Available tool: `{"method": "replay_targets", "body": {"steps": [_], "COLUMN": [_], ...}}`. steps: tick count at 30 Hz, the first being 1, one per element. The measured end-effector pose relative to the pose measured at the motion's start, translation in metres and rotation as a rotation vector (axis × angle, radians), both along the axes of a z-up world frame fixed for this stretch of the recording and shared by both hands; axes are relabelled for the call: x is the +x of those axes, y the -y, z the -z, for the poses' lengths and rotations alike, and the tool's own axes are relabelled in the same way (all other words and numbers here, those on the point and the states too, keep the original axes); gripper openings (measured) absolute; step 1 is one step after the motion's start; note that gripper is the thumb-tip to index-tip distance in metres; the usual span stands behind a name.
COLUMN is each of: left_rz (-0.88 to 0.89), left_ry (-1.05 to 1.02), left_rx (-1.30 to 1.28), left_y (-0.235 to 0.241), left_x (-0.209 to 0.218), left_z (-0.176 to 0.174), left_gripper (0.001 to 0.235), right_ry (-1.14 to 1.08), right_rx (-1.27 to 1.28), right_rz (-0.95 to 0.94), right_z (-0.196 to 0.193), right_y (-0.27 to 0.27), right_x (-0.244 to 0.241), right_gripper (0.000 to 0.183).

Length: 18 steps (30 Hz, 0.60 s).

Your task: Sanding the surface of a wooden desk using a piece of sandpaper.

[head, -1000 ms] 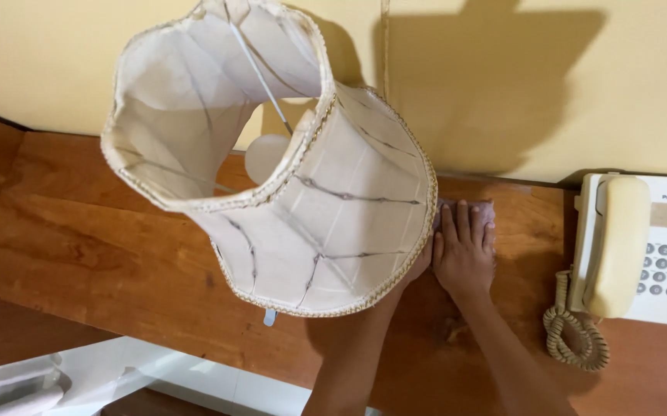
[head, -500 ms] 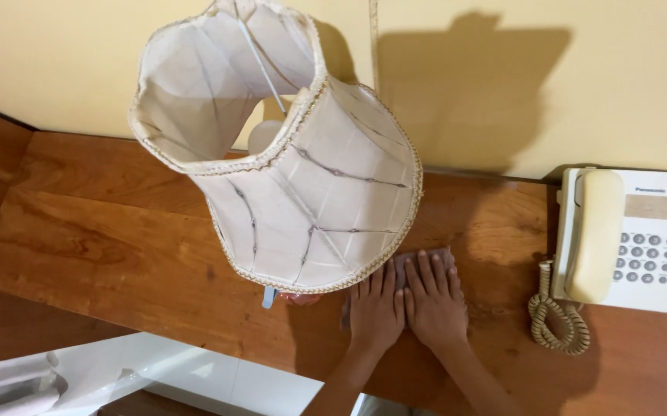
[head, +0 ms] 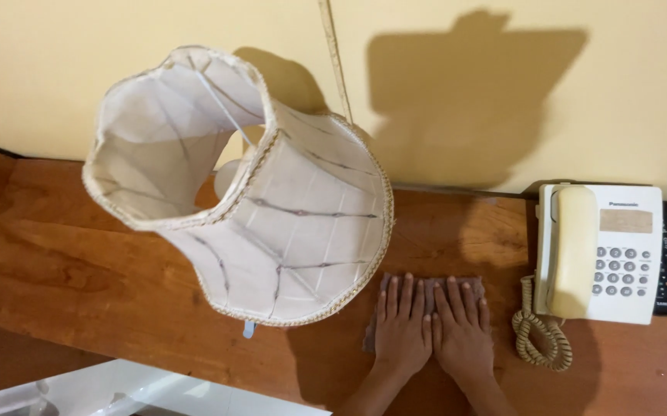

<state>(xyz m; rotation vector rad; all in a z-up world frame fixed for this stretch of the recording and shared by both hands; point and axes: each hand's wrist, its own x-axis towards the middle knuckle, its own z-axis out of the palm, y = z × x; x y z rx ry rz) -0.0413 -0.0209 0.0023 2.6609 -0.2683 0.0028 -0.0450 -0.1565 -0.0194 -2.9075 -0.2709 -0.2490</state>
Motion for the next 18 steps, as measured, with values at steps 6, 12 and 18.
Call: {"method": "replay_targets", "body": {"steps": [6, 12, 18], "left_rz": [-0.017, -0.014, -0.007], "left_ry": [0.082, -0.021, -0.028], "left_rx": [-0.032, -0.035, -0.012], "left_y": [0.018, 0.03, 0.035], "left_x": [0.06, 0.119, 0.158], "left_z": [0.004, 0.024, 0.023], "left_gripper": [0.061, 0.057, 0.059], "right_ry": [-0.052, -0.087, 0.02], "right_rx": [-0.042, -0.015, 0.09], "right_rz": [0.079, 0.085, 0.091], "right_z": [0.012, 0.029, 0.025], "right_y": [0.016, 0.03, 0.032], "right_x": [0.057, 0.113, 0.151], "right_gripper": [0.059, 0.058, 0.056]}}
